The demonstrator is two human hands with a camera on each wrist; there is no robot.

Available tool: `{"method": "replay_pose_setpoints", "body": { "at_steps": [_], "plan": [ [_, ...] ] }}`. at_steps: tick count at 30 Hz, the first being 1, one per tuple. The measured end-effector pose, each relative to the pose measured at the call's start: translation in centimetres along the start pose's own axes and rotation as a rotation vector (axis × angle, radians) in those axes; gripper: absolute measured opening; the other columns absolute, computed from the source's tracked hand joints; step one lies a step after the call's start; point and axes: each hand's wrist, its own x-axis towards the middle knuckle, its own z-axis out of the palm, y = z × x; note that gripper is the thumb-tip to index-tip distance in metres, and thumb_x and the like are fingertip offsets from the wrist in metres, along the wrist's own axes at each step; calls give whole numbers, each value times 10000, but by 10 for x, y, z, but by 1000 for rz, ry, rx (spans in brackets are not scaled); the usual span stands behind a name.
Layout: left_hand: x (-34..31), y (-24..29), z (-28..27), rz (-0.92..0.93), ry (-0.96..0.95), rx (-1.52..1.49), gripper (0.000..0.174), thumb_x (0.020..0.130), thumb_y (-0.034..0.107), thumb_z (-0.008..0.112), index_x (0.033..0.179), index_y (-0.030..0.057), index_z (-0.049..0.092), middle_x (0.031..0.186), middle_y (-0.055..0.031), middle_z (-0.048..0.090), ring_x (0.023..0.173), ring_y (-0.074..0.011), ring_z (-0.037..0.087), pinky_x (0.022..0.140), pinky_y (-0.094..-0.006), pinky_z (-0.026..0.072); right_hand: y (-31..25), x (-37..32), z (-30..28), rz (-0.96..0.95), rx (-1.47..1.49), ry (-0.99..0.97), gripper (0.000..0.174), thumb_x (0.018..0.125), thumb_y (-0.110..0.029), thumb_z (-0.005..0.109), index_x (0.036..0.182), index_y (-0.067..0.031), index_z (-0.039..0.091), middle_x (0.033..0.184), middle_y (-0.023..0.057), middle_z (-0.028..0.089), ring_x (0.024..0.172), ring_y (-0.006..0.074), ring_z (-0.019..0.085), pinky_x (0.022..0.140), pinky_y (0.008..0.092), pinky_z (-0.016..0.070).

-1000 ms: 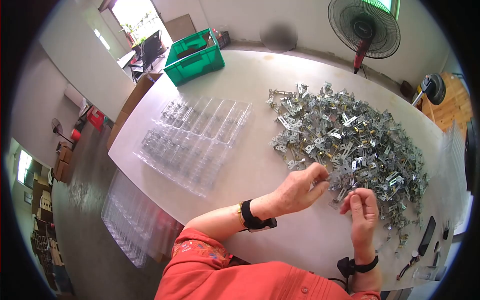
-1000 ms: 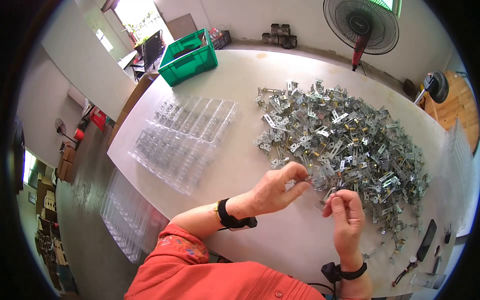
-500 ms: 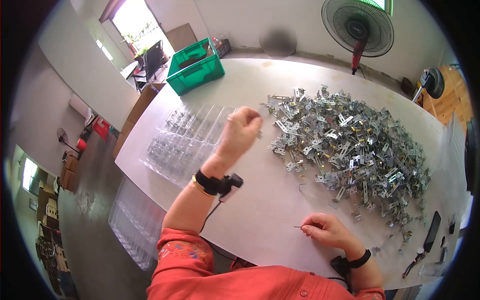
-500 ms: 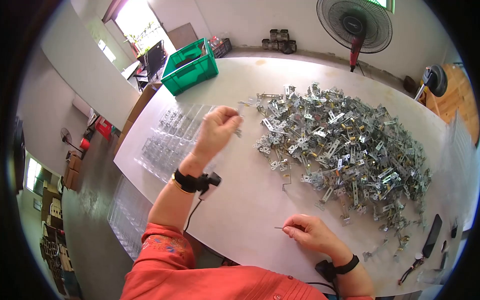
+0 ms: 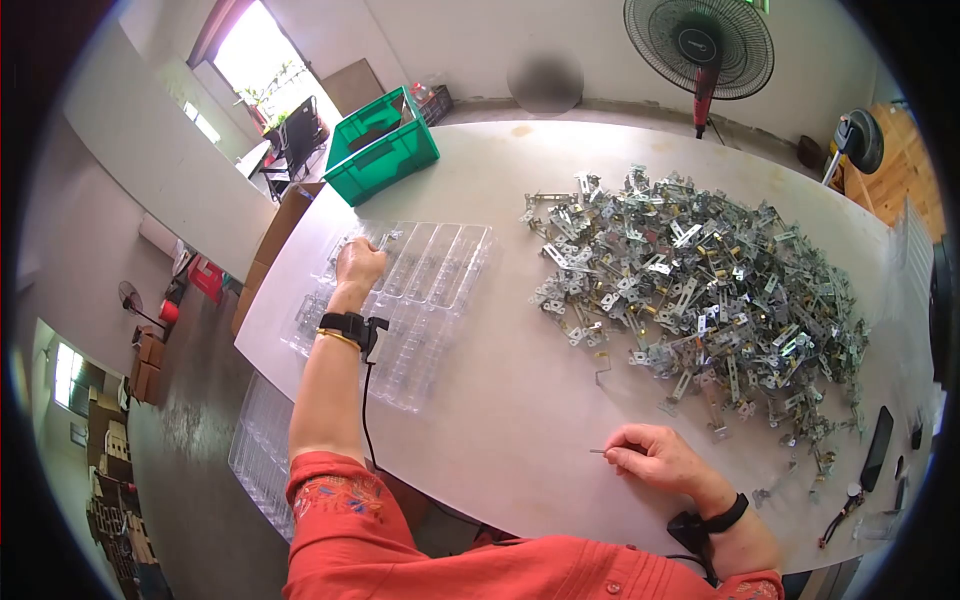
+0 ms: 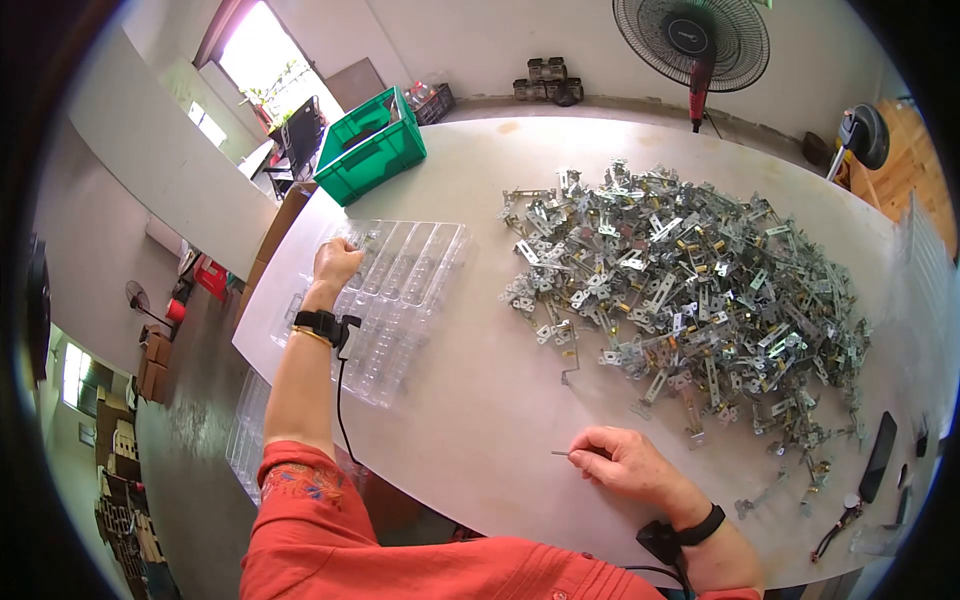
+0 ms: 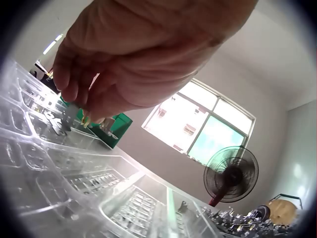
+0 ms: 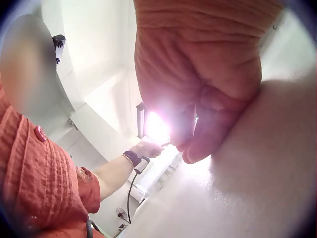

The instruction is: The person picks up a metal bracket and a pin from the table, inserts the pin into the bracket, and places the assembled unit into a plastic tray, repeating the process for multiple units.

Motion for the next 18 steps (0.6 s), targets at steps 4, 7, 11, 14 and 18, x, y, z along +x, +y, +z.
{"method": "replay_pose_setpoints", "body": {
  "at_steps": [4, 7, 11, 14, 18],
  "plan": [
    [7, -4, 6, -44, -76, 125, 254, 769, 154, 620, 940, 34, 765, 984, -252, 719, 998, -381, 701, 910, -421, 541, 1, -1, 0, 8, 8, 7, 93, 992, -97, 614, 1017, -23, 665, 849, -12, 656, 752, 64, 616, 685, 228, 516],
    [3, 5, 3, -79, -138, 147, 276, 787, 144, 623, 992, 21, 760, 1035, -258, 712, 1053, -380, 688, 938, -420, 532, 2, -1, 0, 7, 26, 13, 92, 990, -96, 618, 1021, -22, 665, 850, -11, 656, 755, 64, 619, 683, 229, 521],
    [17, -12, 30, -103, -59, 187, 209, 737, 170, 677, 892, 74, 779, 990, -220, 731, 982, -356, 708, 917, -403, 538, 0, -1, 1, 10, 38, 15, 95, 989, -100, 621, 1019, -21, 666, 852, -8, 657, 752, 65, 622, 680, 230, 525],
    [24, -20, 43, -94, -51, 192, 213, 739, 160, 669, 898, 71, 778, 989, -223, 728, 992, -370, 702, 922, -409, 535, -2, -1, 1, 12, 25, 17, 100, 990, -105, 620, 1016, -21, 667, 845, -7, 656, 745, 66, 622, 679, 230, 525],
    [23, -18, 49, -79, -40, 176, 210, 737, 174, 677, 890, 72, 777, 995, -224, 727, 1000, -363, 702, 926, -409, 532, -3, -2, 1, 18, 32, 29, 102, 988, -109, 620, 1011, -21, 668, 826, -8, 656, 734, 67, 618, 667, 228, 514]
  ]
}}
